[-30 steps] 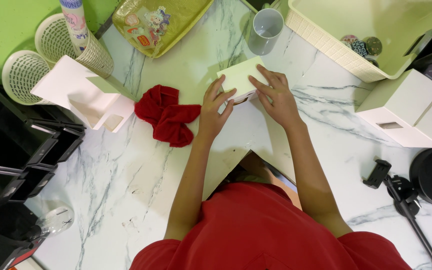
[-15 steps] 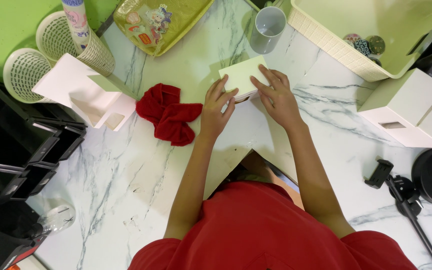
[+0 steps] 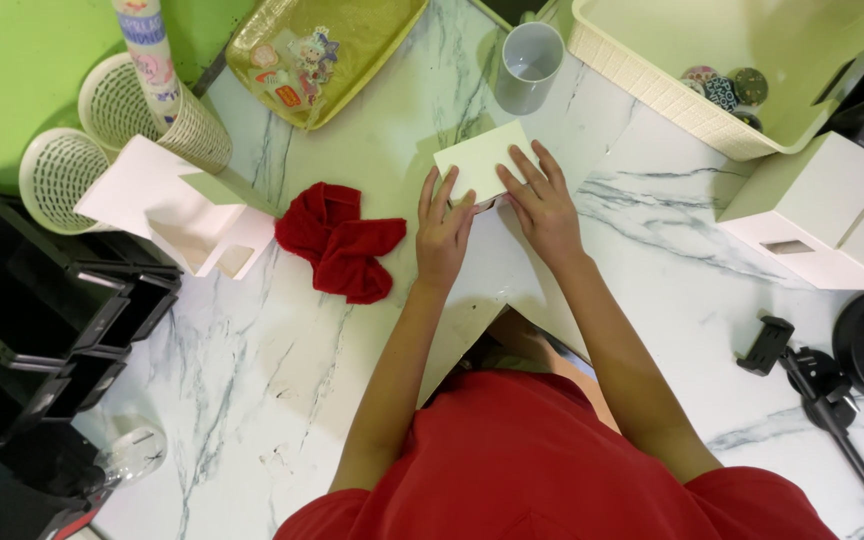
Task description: The person places mugs into cardboard boxes, closes the lids, and wipes the inside of a black plastic tray using a cloth.
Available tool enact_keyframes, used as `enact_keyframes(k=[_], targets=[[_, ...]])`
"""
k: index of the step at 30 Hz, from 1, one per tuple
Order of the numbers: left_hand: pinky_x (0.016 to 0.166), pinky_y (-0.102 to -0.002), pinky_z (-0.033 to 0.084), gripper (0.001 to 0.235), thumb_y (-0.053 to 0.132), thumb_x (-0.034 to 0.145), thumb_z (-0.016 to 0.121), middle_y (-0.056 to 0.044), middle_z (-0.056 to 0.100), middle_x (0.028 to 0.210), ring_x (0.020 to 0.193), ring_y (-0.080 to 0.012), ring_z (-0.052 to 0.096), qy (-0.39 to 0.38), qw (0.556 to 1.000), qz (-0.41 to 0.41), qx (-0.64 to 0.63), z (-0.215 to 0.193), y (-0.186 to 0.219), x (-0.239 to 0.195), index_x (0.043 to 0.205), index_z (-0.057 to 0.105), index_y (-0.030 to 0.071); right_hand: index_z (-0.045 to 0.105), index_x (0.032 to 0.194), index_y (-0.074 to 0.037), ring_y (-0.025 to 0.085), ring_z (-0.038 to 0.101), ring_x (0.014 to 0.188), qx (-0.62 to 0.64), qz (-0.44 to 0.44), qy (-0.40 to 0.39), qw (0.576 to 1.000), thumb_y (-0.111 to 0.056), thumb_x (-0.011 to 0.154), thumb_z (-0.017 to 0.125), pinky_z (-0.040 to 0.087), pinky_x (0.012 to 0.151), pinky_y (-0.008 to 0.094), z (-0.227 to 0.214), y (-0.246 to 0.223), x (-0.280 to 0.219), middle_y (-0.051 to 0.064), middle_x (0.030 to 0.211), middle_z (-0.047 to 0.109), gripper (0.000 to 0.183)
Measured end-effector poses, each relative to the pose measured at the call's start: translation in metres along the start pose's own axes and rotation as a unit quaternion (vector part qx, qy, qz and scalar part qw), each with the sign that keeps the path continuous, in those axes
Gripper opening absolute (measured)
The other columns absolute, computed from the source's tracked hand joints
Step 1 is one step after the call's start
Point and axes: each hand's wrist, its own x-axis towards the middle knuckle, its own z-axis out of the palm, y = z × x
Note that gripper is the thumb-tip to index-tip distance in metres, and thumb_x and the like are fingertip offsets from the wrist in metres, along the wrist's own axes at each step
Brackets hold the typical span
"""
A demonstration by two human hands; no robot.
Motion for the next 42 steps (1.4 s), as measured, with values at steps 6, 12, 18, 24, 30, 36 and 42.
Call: enact_keyframes(k=[6,12,18,24,30,36,42], targets=[[0.112,-0.046,0.049,0.032,0.006,0.09,0.079,-0.015,0.054,0.15,0.144,-0.0433,0.045,-0.013,0.999,-0.027,-0.033,0.001,0.01,0.001,0.121,0.075,0.013,0.067,0.138,-0.013,0.043,0.048,0.134,0.049,0.028,-0.007,0.998,-0.008,0.081,0.083,0.048,0.11,0.048,0.003,-0.007,-0.002,0.01,0.157,0.047,0.059],[0.11,-0.047,0.052,0.024,0.006,0.088,0.082,-0.007,0.06,0.146,0.145,-0.0408,0.047,-0.015,0.999,-0.032,-0.035,0.011,0.012,0.002,0.11,0.074,0.011,0.071,0.132,-0.018,0.037,0.053,0.132,0.031,0.074,0.066,0.995,-0.006,0.081,0.087,0.053,0.108,0.043,0.013,-0.009,-0.02,0.005,0.154,0.053,0.055],[0.104,-0.043,0.056,0.018,0.006,0.087,0.083,-0.007,0.061,0.143,0.144,-0.0409,0.049,-0.088,0.987,-0.018,-0.136,0.034,0.034,0.001,0.102,0.075,0.009,0.074,0.126,-0.016,0.034,0.054,0.128,-0.028,0.139,0.108,0.984,-0.005,0.078,0.088,0.052,0.105,0.042,-0.024,-0.008,-0.056,0.007,0.151,0.055,0.051],[0.106,-0.045,0.056,0.018,0.007,0.085,0.085,-0.004,0.062,0.141,0.144,-0.0357,0.05,-0.142,0.966,0.061,-0.207,0.079,0.086,-0.002,0.099,0.075,0.011,0.074,0.124,-0.014,0.031,0.054,0.126,-0.122,0.195,0.157,0.96,-0.01,0.081,0.089,0.05,0.105,0.043,-0.079,0.005,-0.108,0.008,0.147,0.057,0.045],[0.096,-0.038,0.062,0.016,0.006,0.089,0.082,-0.004,0.057,0.144,0.144,-0.0351,0.05,-0.245,0.914,0.08,-0.313,0.122,0.136,-0.011,0.101,0.072,0.011,0.073,0.125,-0.01,0.033,0.055,0.126,-0.187,0.261,0.19,0.928,-0.01,0.085,0.089,0.05,0.103,0.045,-0.133,0.009,-0.152,0.011,0.147,0.056,0.043],[0.092,-0.039,0.06,0.03,0.013,0.081,0.088,-0.015,0.043,0.155,0.13,-0.0296,0.06,-0.329,0.879,0.06,-0.34,0.156,0.184,-0.016,0.1,0.065,0.012,0.064,0.128,-0.007,0.04,0.055,0.132,-0.156,0.339,0.21,0.904,-0.003,0.082,0.087,0.054,0.103,0.045,-0.183,0.021,-0.194,0.023,0.155,0.043,0.052],[0.101,-0.049,0.05,0.05,0.017,0.066,0.096,-0.019,0.043,0.155,0.129,-0.0411,0.048,-0.352,0.886,0.123,-0.275,0.177,0.194,-0.003,0.098,0.059,0.014,0.048,0.136,-0.007,0.044,0.049,0.139,-0.051,0.348,0.2,0.915,-0.003,0.075,0.09,0.052,0.107,0.044,-0.205,0.047,-0.213,0.024,0.158,0.038,0.075]])
